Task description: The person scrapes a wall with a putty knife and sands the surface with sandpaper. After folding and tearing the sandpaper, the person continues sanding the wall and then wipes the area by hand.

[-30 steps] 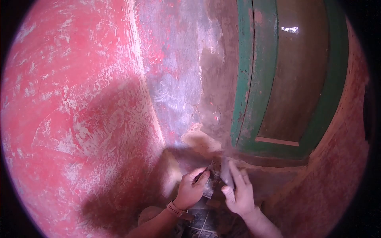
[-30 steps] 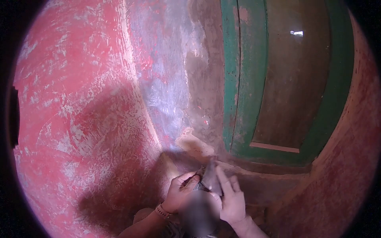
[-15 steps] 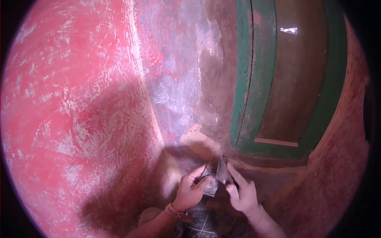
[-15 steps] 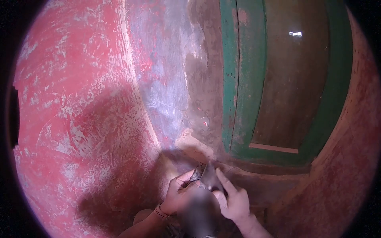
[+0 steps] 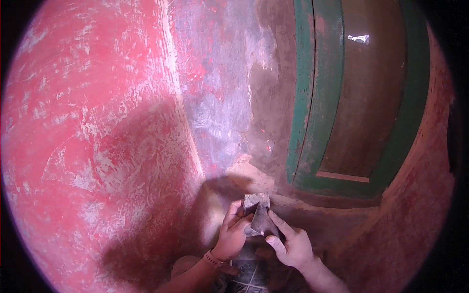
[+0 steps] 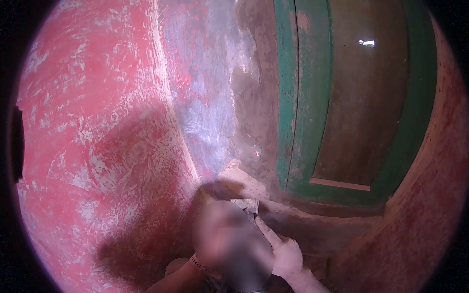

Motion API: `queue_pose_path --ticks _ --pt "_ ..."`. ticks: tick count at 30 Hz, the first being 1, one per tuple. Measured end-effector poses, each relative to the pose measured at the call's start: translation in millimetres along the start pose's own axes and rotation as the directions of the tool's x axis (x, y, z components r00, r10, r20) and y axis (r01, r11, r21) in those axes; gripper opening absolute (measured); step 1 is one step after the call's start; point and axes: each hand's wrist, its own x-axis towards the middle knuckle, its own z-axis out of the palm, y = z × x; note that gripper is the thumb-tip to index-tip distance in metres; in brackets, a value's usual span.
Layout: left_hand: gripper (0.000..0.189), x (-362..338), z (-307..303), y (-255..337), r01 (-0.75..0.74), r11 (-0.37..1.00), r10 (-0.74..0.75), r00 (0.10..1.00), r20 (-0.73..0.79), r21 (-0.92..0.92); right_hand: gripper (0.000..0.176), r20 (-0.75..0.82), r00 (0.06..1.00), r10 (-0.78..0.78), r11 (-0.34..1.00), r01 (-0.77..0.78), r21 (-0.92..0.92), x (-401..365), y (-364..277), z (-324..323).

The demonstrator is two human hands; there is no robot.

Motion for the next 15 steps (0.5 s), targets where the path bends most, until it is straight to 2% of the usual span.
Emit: queue_pose_path --ticks 2,5,10,13,14,15 --pt "0.047 2.2 -3.5 -3.8 -0.006 1.000 0.006 0.999 0.039 -0.013 0.070 0.003 1.000 -0.006 1.000 0.006 -0.010 -0.1 -0.9 0.7" --pt "0.052 0.8 -0.9 -1.3 0.067 0.992 -0.067 0.998 -0.002 -0.103 0.071 -0.002 0.999 -0.033 0.999 0.032 -0.034 -0.5 1.7 1.3" --pt "0.051 1.9 4.3 0.3 0.088 0.985 -0.093 0.995 -0.033 -0.150 0.072 -0.023 0.998 -0.054 0.993 0.051 -0.108 0.6 -3.0 -1.1" --pt "0.048 2.8 1.2 1.3 0.126 0.969 -0.137 0.990 -0.038 -0.211 0.073 0.005 0.999 0.031 0.982 -0.030 -0.187 1.4 -12.7 -6.1" --pt "0.047 3.4 -2.9 -2.0 0.139 0.962 -0.152 0.988 -0.037 -0.236 0.074 -0.024 1.000 0.008 0.980 -0.012 -0.197 1.5 -10.3 -3.8" --pt "0.047 4.6 -8.5 -11.7 0.094 0.981 -0.106 0.992 -0.065 -0.169 0.075 -0.053 0.998 -0.016 0.978 0.005 -0.207 1.6 -5.7 0.3"
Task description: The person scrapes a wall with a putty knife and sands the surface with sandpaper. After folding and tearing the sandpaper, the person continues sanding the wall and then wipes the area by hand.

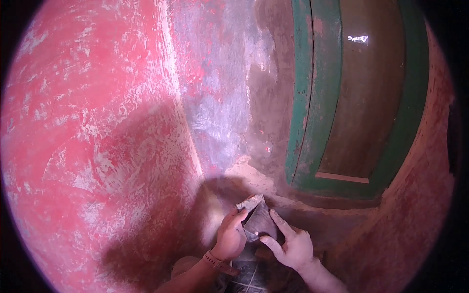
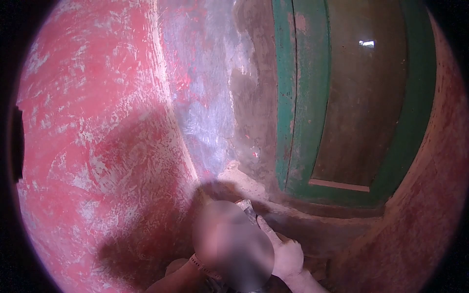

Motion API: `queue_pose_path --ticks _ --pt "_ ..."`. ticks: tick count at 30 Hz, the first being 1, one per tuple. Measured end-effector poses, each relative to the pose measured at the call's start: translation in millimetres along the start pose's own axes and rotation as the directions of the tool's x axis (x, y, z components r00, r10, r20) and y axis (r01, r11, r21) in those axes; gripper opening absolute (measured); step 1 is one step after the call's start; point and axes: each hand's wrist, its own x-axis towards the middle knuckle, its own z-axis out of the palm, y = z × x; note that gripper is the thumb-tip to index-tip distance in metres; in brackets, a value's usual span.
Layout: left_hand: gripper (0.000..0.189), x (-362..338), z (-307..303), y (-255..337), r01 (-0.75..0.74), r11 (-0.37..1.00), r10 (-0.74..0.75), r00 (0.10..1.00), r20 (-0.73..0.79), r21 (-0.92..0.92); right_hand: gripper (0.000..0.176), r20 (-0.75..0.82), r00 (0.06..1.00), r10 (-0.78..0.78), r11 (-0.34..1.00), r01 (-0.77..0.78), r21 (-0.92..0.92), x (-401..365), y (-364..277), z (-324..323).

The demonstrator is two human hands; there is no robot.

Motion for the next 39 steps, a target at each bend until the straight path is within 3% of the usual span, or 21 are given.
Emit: queue_pose_path --ticks 3,8,14,17,19,21,23,26,29,31,34,36,37,38,39 --pt "0.048 3.4 -8.8 -13.3 -0.066 0.994 0.069 0.997 -0.030 0.087 0.075 -0.014 1.000 0.007 0.999 -0.008 -0.031 -0.2 -1.6 2.2" --pt "0.054 -5.6 9.7 5.8 0.102 0.985 -0.103 0.995 0.000 -0.139 0.075 -0.022 0.999 0.049 0.998 -0.050 -0.042 1.1 -8.5 5.5" --pt "0.055 -14.7 37.7 18.0 0.089 0.969 -0.082 0.996 0.042 -0.230 0.074 -0.066 0.993 0.094 0.993 -0.098 -0.061 2.5 -13.3 11.6" --pt "0.044 -16.3 10.8 -20.7 0.164 0.949 -0.144 0.985 0.094 -0.269 0.074 -0.059 0.985 0.163 0.985 -0.166 -0.051 9.6 -14.3 6.4" --pt "0.036 -19.4 2.2 -30.7 -0.149 0.989 0.139 0.958 0.250 0.019 0.074 -0.053 0.984 0.172 0.985 -0.173 -0.018 12.5 -7.6 6.4" --pt "0.032 -15.1 -3.8 -31.0 -0.178 0.978 0.135 0.935 0.327 0.105 0.073 -0.046 0.980 0.193 0.975 -0.186 0.120 11.8 -4.4 9.0" --pt "0.031 -9.3 -9.5 -21.7 0.116 0.993 -0.117 0.951 0.287 0.022 0.073 -0.035 0.975 0.219 0.954 -0.206 0.218 11.5 -2.8 8.0" --pt "0.030 -8.0 6.6 -1.8 0.095 0.995 -0.095 0.983 0.158 0.007 0.074 -0.076 0.966 0.249 0.916 -0.209 0.341 12.5 0.4 5.5" --pt "0.034 -5.1 18.2 15.1 0.070 0.993 -0.075 0.996 -0.056 -0.092 0.080 -0.182 0.953 0.242 0.866 -0.128 0.483 11.4 3.1 4.1" --pt "0.036 -4.1 20.2 18.8 0.040 0.986 -0.051 0.996 -0.068 -0.160 0.084 -0.350 0.928 0.125 0.838 0.090 0.538 2.6 -4.4 3.1" --pt "0.042 -2.0 21.4 18.8 0.026 0.977 -0.035 0.999 -0.039 -0.212 0.083 -0.600 0.785 -0.154 0.888 0.376 0.265 -8.1 5.7 21.6" --pt "0.044 -5.0 18.3 13.8 0.037 0.975 -0.046 0.998 -0.037 -0.221 0.075 -0.224 0.971 -0.083 0.981 0.119 0.153 -4.8 2.5 27.0" --pt "0.044 -1.8 12.9 10.7 0.038 0.974 -0.049 0.998 -0.045 -0.223 0.065 0.130 0.978 0.162 0.983 -0.172 0.067 -1.4 -3.8 27.5" --pt "0.044 3.1 8.0 10.0 0.033 0.974 -0.044 0.998 -0.048 -0.223 0.063 0.165 0.968 0.191 0.969 -0.213 0.125 -3.2 3.7 33.3" --pt "0.041 6.0 2.0 12.1 0.093 0.946 -0.101 0.995 -0.010 -0.311 0.063 0.080 0.980 0.182 0.958 -0.195 0.212 -0.8 -1.3 24.9"
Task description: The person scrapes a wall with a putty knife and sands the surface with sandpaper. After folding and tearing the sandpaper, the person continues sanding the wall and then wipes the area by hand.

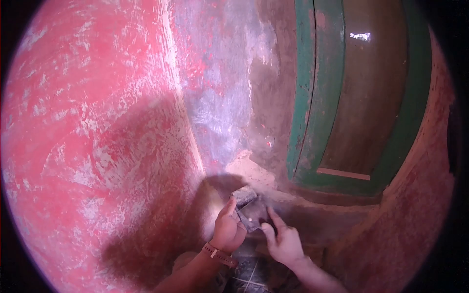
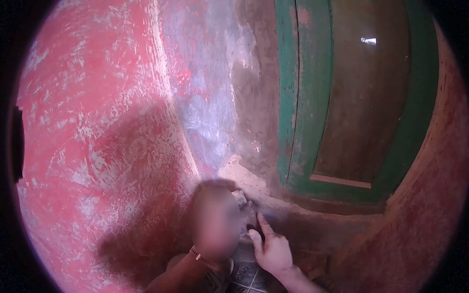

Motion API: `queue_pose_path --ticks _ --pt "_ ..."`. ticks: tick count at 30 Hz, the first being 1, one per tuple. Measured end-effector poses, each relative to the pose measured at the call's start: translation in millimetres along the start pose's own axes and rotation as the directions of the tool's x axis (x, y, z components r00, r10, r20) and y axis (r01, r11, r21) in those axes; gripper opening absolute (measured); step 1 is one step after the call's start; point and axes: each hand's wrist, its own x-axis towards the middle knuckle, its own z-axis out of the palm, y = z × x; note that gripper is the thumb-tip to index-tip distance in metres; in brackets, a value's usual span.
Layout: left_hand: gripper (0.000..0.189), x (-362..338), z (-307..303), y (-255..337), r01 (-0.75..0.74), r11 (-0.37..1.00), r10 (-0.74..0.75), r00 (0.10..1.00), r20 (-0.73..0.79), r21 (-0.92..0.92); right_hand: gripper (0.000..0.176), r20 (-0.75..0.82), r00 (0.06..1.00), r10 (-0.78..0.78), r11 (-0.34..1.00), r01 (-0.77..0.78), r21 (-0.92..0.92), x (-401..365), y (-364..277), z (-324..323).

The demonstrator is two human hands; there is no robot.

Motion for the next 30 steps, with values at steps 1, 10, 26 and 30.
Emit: queue_pose_path --ticks 1,10,26,30 --pt "0.041 0.8 4.3 3.7 -0.040 0.999 0.041 0.999 -0.023 0.021 0.063 -0.143 0.986 -0.084 0.991 0.098 0.092 2.8 -11.3 -7.1" --pt "0.046 -5.1 7.7 -0.5 0.000 0.997 -0.002 1.000 0.019 0.075 0.058 -0.053 0.995 -0.080 0.983 0.088 0.159 6.6 -0.3 -6.5" --pt "0.032 -9.6 12.2 -11.0 -0.096 0.900 0.086 0.995 0.043 0.424 0.025 -0.153 0.987 0.053 0.960 -0.008 0.278 -2.3 3.7 -15.0" --pt "0.032 -5.7 4.4 -14.3 -0.106 0.886 0.099 0.994 0.039 0.452 0.025 -0.255 0.967 0.012 0.952 0.067 0.299 1.7 -5.4 -13.8"
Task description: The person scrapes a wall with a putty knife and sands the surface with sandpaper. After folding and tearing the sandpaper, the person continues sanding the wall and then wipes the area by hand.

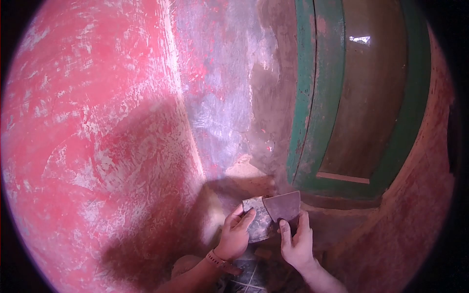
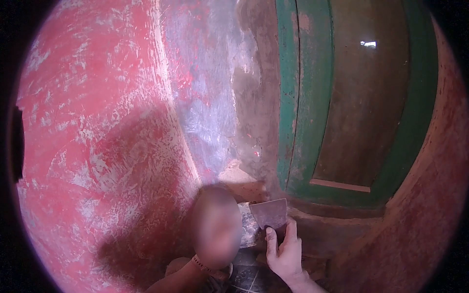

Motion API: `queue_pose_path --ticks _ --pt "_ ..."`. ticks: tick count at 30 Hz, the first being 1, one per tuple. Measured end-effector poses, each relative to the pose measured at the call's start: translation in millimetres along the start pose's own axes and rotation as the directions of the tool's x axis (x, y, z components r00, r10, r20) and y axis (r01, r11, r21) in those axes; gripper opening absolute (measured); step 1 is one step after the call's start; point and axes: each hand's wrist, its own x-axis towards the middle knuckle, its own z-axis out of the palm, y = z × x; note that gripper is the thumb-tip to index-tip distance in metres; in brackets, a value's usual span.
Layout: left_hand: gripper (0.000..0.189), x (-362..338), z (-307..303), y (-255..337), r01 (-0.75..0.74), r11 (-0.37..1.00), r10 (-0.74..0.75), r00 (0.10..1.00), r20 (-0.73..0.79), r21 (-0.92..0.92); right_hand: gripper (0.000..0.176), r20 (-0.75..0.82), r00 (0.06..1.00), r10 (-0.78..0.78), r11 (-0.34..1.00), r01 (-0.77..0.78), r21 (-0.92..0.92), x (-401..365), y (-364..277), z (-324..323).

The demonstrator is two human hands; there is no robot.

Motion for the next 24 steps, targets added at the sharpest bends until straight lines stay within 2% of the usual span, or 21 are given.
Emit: queue_pose_path --ticks 4,7,11,14,19,21,22,24 --pt "0.033 3.1 -8.8 -9.0 0.002 0.999 -0.002 1.000 -0.024 0.037 0.029 0.005 1.000 -0.004 0.997 0.005 -0.080 0.4 5.0 -1.2" --pt "0.034 0.0 -4.2 -2.8 -0.057 0.997 0.055 0.998 0.033 0.055 0.032 0.036 0.999 0.013 0.978 -0.005 -0.207 -2.4 -4.3 -1.6" --pt "0.034 -7.0 8.3 11.5 -0.044 0.999 0.043 0.997 0.057 0.014 0.039 0.067 0.998 -0.012 0.941 0.034 -0.336 -3.5 2.8 -0.3" --pt "0.035 -7.1 8.3 9.3 -0.048 0.997 0.045 0.998 0.054 0.054 0.037 -0.010 0.999 -0.036 0.939 0.031 -0.342 0.5 -8.2 2.2" --pt "0.034 -6.9 7.3 9.9 -0.065 0.997 0.062 0.996 0.058 0.050 0.038 0.041 0.999 -0.018 0.940 0.031 -0.339 -5.2 0.1 6.0" --pt "0.035 -6.5 3.6 4.1 -0.079 0.991 0.075 0.996 0.047 0.111 0.039 0.031 1.000 -0.002 0.932 0.013 -0.363 -2.9 -0.7 4.5" --pt "0.035 -6.5 2.2 1.3 -0.086 0.987 0.080 0.996 0.042 0.139 0.033 0.009 1.000 0.029 0.931 -0.024 -0.363 -2.9 -7.3 4.2" --pt "0.033 -6.1 2.3 0.3 -0.103 0.986 0.098 0.994 0.048 0.130 0.032 0.022 0.998 0.050 0.931 -0.039 -0.363 -5.2 -6.1 4.6"
